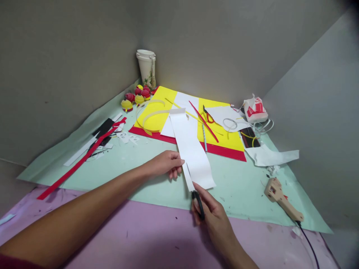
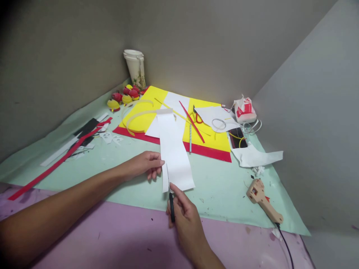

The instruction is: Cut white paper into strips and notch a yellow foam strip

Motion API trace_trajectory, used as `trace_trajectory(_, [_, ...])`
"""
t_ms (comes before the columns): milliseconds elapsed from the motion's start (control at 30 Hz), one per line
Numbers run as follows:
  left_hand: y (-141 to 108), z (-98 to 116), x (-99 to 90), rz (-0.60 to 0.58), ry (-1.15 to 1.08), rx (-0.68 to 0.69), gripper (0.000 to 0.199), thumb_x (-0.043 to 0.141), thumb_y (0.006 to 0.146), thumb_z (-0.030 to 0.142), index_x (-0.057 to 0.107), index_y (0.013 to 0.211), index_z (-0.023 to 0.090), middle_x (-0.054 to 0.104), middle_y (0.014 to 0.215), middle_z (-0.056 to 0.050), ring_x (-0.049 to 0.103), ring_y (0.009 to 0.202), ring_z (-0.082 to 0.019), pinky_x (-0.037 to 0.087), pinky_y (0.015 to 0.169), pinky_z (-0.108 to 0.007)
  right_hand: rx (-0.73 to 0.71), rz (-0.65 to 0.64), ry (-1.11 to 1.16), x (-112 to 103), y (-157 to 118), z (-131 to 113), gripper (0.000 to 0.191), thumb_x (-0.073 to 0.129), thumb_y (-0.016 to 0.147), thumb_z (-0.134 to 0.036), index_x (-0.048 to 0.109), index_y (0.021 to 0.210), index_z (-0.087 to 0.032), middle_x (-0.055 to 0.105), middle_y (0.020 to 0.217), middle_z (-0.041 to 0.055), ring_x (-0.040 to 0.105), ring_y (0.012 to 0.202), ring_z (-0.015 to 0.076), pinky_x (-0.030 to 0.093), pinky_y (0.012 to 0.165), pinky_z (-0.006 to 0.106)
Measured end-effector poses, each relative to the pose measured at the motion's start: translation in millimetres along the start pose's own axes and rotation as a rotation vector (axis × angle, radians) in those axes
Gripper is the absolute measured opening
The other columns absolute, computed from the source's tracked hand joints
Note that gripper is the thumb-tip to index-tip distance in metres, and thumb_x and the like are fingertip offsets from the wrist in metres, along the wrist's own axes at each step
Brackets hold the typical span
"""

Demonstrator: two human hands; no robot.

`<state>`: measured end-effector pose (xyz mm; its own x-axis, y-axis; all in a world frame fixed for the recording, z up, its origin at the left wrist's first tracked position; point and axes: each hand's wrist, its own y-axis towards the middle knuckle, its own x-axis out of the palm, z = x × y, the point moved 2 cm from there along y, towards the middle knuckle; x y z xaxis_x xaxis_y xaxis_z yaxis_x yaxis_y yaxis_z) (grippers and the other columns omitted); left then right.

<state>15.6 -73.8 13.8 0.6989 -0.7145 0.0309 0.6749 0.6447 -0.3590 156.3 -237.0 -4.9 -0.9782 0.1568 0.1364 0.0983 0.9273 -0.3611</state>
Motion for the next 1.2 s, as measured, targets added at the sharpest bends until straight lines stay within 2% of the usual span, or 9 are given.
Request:
trace_trajectory(300, [0.3,0.2,0.2,0.001,0.007,-0.009,0.023,0.059,0.083,0.034,0.052,0.072,0.015,0.062,0.062,-0.001,0.057,0.046,-0.009,0.045,0.041,-0.02,0.01,-0.005,-0.02,-2.6,0.7,1.0,0.059,0.062,0.085,-0.048,0.054,0.136,-0.021,0.049,0.064,-0.0042,0.042,0.051,0.0108,0.04,0.051,0.026])
trace_trajectory(900, [0.6,-0.1,1.3,-0.019,0.006,-0.009,0.022,0.059,0.083,0.032,0.054,0.072,0.014,0.062,0.061,-0.001,0.057,0.045,-0.009,0.044,0.041,-0.019,0.016,0.02,-0.011,1.5,-1.4,-2.8,0.054,0.06,0.087,-0.044,0.053,0.134,-0.02,0.052,0.068,-0.0035,0.044,0.05,0.0097,0.038,0.05,0.025])
trace_trajectory(1200, [0.8,-0.9,1.4,-0.012,0.007,-0.009,0.023,0.059,0.082,0.034,0.053,0.071,0.014,0.061,0.06,0.0,0.057,0.044,-0.009,0.044,0.041,-0.019,-0.011,0.011,-0.013,1.0,0.5,-0.6,0.056,0.061,0.086,-0.044,0.053,0.135,-0.019,0.048,0.064,-0.0052,0.042,0.051,0.0099,0.038,0.051,0.025])
